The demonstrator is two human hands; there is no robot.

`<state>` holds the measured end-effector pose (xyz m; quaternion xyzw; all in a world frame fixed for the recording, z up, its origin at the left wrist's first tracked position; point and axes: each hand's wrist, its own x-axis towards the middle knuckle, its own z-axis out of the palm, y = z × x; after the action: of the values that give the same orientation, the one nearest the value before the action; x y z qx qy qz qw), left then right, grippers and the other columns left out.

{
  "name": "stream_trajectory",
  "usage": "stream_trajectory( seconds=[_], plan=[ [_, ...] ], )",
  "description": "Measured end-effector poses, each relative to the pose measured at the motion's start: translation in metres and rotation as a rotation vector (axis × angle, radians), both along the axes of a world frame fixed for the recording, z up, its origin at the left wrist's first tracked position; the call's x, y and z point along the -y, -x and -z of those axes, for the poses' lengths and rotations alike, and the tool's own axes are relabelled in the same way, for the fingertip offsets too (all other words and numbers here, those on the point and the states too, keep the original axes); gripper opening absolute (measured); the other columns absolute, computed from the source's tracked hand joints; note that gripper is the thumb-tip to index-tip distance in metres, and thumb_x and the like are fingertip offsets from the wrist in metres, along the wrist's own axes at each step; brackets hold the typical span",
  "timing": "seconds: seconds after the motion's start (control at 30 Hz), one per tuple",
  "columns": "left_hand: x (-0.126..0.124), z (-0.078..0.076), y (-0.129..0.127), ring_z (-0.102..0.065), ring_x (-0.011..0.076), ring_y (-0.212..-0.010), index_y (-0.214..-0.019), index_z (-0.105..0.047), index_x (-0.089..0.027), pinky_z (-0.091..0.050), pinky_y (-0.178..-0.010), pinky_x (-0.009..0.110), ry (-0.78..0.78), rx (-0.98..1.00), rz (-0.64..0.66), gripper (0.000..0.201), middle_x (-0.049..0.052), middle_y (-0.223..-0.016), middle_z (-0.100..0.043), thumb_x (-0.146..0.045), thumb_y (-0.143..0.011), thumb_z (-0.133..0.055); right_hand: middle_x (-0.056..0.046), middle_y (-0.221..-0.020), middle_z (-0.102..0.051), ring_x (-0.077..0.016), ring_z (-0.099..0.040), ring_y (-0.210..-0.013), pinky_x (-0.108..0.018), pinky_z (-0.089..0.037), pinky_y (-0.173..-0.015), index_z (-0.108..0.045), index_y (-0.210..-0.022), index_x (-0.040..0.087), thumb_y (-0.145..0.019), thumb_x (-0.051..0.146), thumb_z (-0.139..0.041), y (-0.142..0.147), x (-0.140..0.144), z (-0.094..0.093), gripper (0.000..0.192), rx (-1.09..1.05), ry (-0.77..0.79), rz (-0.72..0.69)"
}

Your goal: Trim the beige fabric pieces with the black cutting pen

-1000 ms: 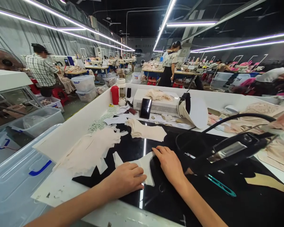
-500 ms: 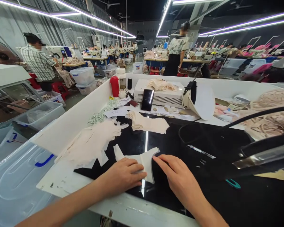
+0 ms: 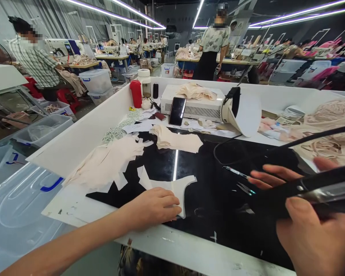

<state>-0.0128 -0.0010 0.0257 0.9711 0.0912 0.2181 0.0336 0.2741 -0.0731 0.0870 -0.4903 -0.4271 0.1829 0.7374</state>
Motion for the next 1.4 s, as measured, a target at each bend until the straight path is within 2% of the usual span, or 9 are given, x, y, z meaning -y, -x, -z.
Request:
stream_trajectory(
  seconds=[0.07,0.13,0.33,0.43,0.57,0.8,1.13,1.27,1.4],
  plan=[
    [0.003,-0.001,-0.008,-0.066,0.0178,-0.098,-0.102,-0.066,-0.014,-0.052,-0.091,0.03,-0.022,0.001,0.023,0.018,0.005,-0.102,-0.072,-0.022,-0.109,-0.051,0.0,-0.094,-0.072,-0.0226,-0.069,-0.074,-0.045,-0.061,-0.073,-0.064,-0.131,0.036,-0.073,0.027,-0.086,0.01,-0.008,-0.006,0.062,-0.019,0.009,0.054],
    [0.004,-0.002,-0.015,-0.066,0.0168,-0.094,-0.096,-0.066,-0.014,-0.053,-0.09,0.029,-0.037,-0.024,0.044,0.019,0.005,-0.098,-0.072,-0.021,-0.108,-0.053,0.002,-0.085,-0.069,-0.0205,-0.065,-0.071,-0.041,-0.06,-0.068,-0.065,-0.129,0.036,-0.07,0.023,-0.088,0.02,-0.01,-0.008,0.065,-0.022,-0.016,0.053],
    [0.004,0.005,-0.025,-0.063,0.0142,-0.077,-0.077,-0.063,-0.015,-0.055,-0.083,0.026,-0.021,-0.04,0.036,0.031,0.003,-0.081,-0.067,-0.013,-0.105,-0.051,0.002,-0.081,-0.067,-0.0184,-0.062,-0.066,-0.034,-0.059,-0.051,-0.061,-0.13,0.031,-0.077,0.032,-0.085,0.06,-0.001,0.003,0.059,-0.132,-0.125,-0.248],
    [0.004,0.01,-0.025,-0.065,0.0151,-0.082,-0.079,-0.065,-0.014,-0.055,-0.088,0.028,0.038,-0.016,0.03,0.027,0.003,-0.085,-0.07,-0.014,-0.104,-0.055,0.002,-0.08,-0.067,-0.0166,-0.06,-0.063,-0.031,-0.057,-0.048,-0.06,-0.129,0.029,-0.079,0.034,-0.085,0.08,0.002,0.007,0.056,-0.178,-0.19,-0.343],
    [0.006,0.011,-0.024,-0.067,0.0166,-0.089,-0.091,-0.069,-0.013,-0.055,-0.091,0.029,0.154,0.04,0.012,0.017,0.004,-0.093,-0.074,-0.017,-0.103,-0.059,0.003,-0.08,-0.068,-0.016,-0.06,-0.062,-0.031,-0.057,-0.049,-0.06,-0.127,0.028,-0.08,0.035,-0.085,0.095,0.001,0.01,0.055,-0.213,-0.221,-0.349],
    [0.005,0.013,-0.024,-0.067,0.0157,-0.088,-0.085,-0.069,-0.013,-0.055,-0.09,0.028,0.19,0.062,0.025,0.024,0.004,-0.093,-0.074,-0.016,-0.105,-0.056,0.004,-0.079,-0.069,-0.0159,-0.058,-0.061,-0.03,-0.058,-0.049,-0.061,-0.123,0.027,-0.076,0.034,-0.087,0.103,-0.008,0.012,0.054,-0.264,-0.249,-0.301],
    [0.004,0.012,-0.023,-0.067,0.0161,-0.091,-0.091,-0.069,-0.013,-0.055,-0.092,0.028,0.207,0.077,0.035,0.023,0.006,-0.098,-0.074,-0.017,-0.107,-0.052,0.004,-0.08,-0.068,-0.0154,-0.059,-0.062,-0.031,-0.058,-0.05,-0.059,-0.125,0.027,-0.079,0.033,-0.085,0.102,-0.008,0.016,0.052,-0.187,-0.23,-0.312],
    [0.005,0.017,-0.024,-0.067,0.018,-0.096,-0.095,-0.068,-0.013,-0.054,-0.093,0.03,0.229,0.076,-0.023,0.018,0.007,-0.097,-0.073,-0.017,-0.106,-0.054,0.003,-0.08,-0.068,-0.016,-0.059,-0.063,-0.032,-0.058,-0.051,-0.059,-0.125,0.026,-0.08,0.032,-0.084,0.102,-0.008,0.017,0.053,-0.176,-0.234,-0.302],
    [0.007,0.019,-0.026,-0.066,0.0189,-0.092,-0.094,-0.066,-0.011,-0.053,-0.089,0.03,0.224,0.053,-0.094,0.013,0.007,-0.095,-0.069,-0.016,-0.103,-0.059,0.004,-0.081,-0.067,-0.0163,-0.058,-0.063,-0.033,-0.057,-0.052,-0.058,-0.126,0.027,-0.08,0.032,-0.084,0.102,-0.006,0.017,0.053,-0.17,-0.225,-0.308]
  ],
)
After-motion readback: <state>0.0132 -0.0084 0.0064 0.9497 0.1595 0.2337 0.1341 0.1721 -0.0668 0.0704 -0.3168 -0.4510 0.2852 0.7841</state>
